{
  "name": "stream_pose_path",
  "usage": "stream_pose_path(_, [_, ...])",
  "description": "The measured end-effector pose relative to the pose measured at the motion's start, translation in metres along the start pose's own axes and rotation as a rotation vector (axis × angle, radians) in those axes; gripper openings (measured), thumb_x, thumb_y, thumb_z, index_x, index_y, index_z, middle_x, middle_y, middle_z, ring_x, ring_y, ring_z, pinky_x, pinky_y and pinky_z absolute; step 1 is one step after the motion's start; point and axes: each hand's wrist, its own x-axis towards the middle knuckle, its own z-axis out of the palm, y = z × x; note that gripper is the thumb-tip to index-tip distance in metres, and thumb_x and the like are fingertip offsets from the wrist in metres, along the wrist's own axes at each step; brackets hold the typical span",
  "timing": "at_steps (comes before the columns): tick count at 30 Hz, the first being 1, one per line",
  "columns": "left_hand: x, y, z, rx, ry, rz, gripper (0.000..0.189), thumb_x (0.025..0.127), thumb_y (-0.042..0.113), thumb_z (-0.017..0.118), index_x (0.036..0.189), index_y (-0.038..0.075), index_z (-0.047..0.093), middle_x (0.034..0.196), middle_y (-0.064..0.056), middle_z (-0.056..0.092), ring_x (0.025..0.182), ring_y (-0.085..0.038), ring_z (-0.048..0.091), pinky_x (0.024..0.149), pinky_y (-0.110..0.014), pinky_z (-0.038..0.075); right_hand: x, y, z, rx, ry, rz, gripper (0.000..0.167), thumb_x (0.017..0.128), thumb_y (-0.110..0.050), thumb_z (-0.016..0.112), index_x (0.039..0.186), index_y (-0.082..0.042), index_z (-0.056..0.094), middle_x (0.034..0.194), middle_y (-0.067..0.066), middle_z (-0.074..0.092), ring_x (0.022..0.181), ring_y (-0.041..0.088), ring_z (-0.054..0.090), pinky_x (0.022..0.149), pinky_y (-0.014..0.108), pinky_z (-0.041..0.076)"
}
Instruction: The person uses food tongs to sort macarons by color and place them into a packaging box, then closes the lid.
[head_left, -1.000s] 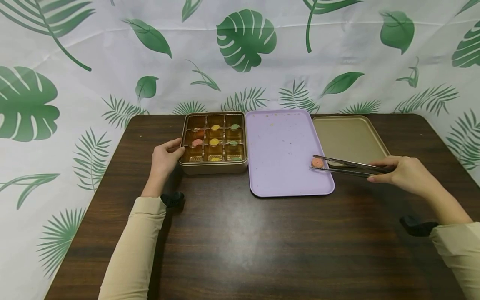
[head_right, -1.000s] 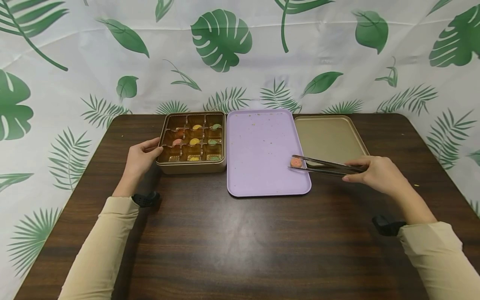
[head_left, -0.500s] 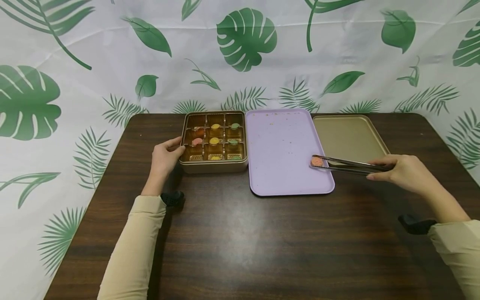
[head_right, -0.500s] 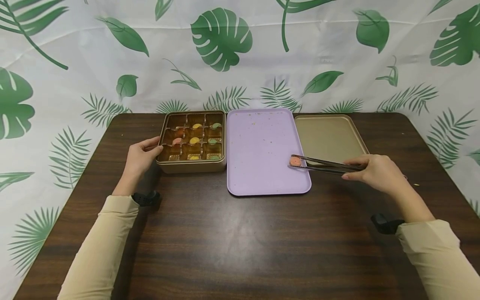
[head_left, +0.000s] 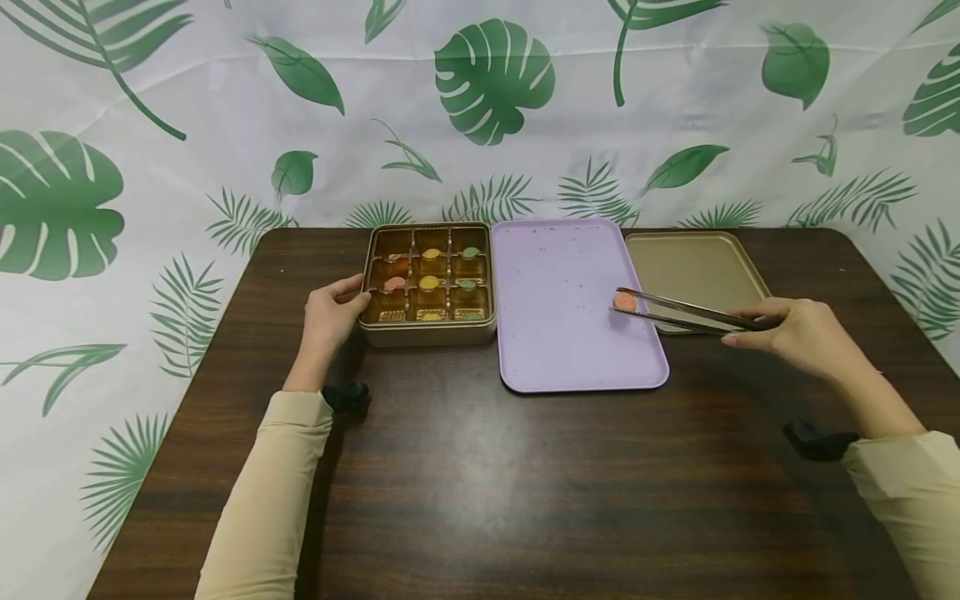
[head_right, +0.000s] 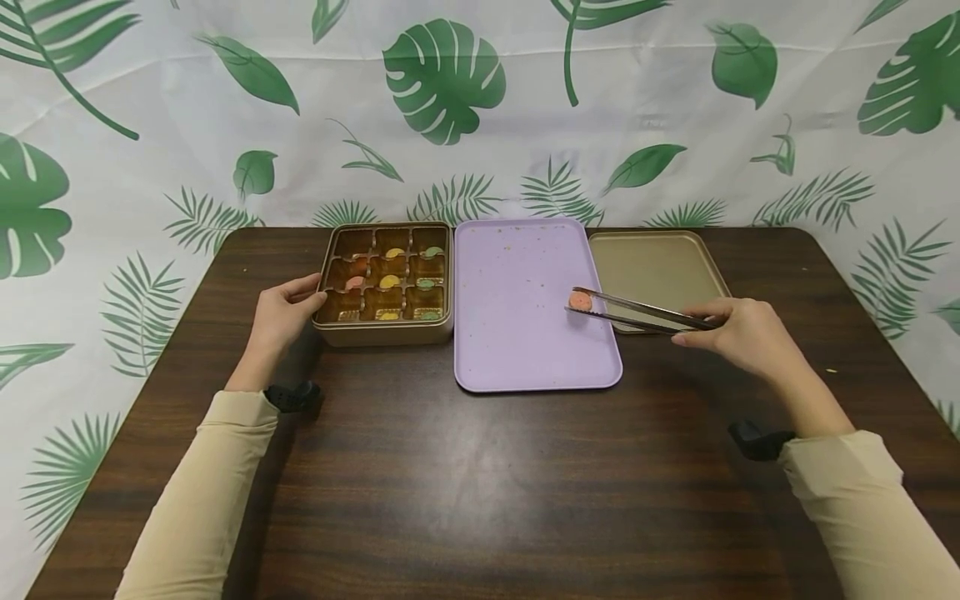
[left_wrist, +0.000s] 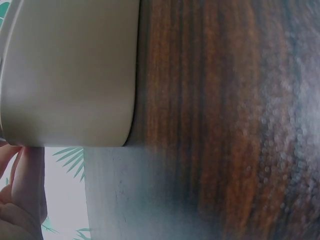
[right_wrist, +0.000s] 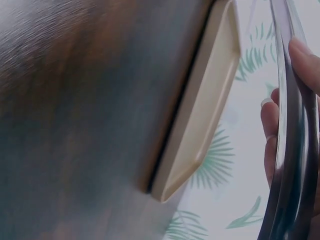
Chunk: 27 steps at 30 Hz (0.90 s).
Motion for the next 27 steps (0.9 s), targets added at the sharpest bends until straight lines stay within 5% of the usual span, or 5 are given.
stream_pose_path(6, [-0.001, 0.0, 0.0, 0.001, 0.001, 0.004, 0.041, 0.096, 0.016, 0.056, 0.135, 0.008, 0.055, 0.129, -0.02, 0.061, 0.117, -0.031, 0.06, 0.097, -0.044, 0.049, 0.006, -0.012, -0.005, 0.011, 0.06, 0.006, 0.057, 0.077, -0.04, 0.078, 0.119, -0.002, 0.067, 0.116, 0.032, 0.063, 0.101, 0.044, 0.06, 0.059, 0.022, 0.042])
stream_pose_path(17, [0.0, 0.0, 0.0, -0.012, -0.006, -0.002, 0.041, 0.096, 0.016, 0.056, 0.136, 0.007, 0.054, 0.13, -0.021, 0.06, 0.118, -0.031, 0.06, 0.098, -0.044, 0.049, 0.018, -0.036, -0.01, 0.029, 0.078, 0.003, 0.057, 0.08, -0.042, 0.075, 0.122, -0.005, 0.066, 0.115, 0.031, 0.063, 0.094, 0.037, 0.06, 0.059, 0.028, 0.043])
stream_pose_path(24, [-0.001, 0.0, 0.0, -0.011, -0.01, -0.007, 0.041, 0.096, 0.016, 0.056, 0.136, 0.008, 0.054, 0.131, -0.02, 0.059, 0.118, -0.031, 0.059, 0.099, -0.044, 0.049, 0.03, -0.06, -0.008, 0.061, 0.116, -0.044, 0.052, 0.078, -0.039, 0.078, 0.117, -0.006, 0.069, 0.109, 0.025, 0.068, 0.075, 0.002, 0.053, 0.055, 0.025, 0.042])
stream_pose_path(27, [-0.001, 0.0, 0.0, -0.009, -0.013, -0.01, 0.041, 0.096, 0.016, 0.056, 0.136, 0.008, 0.054, 0.131, -0.02, 0.059, 0.118, -0.031, 0.059, 0.098, -0.044, 0.049, 0.035, -0.071, -0.006, 0.071, 0.128, -0.073, 0.05, 0.078, -0.036, 0.078, 0.116, -0.005, 0.07, 0.109, 0.024, 0.068, 0.08, 0.012, 0.057, 0.057, 0.024, 0.04])
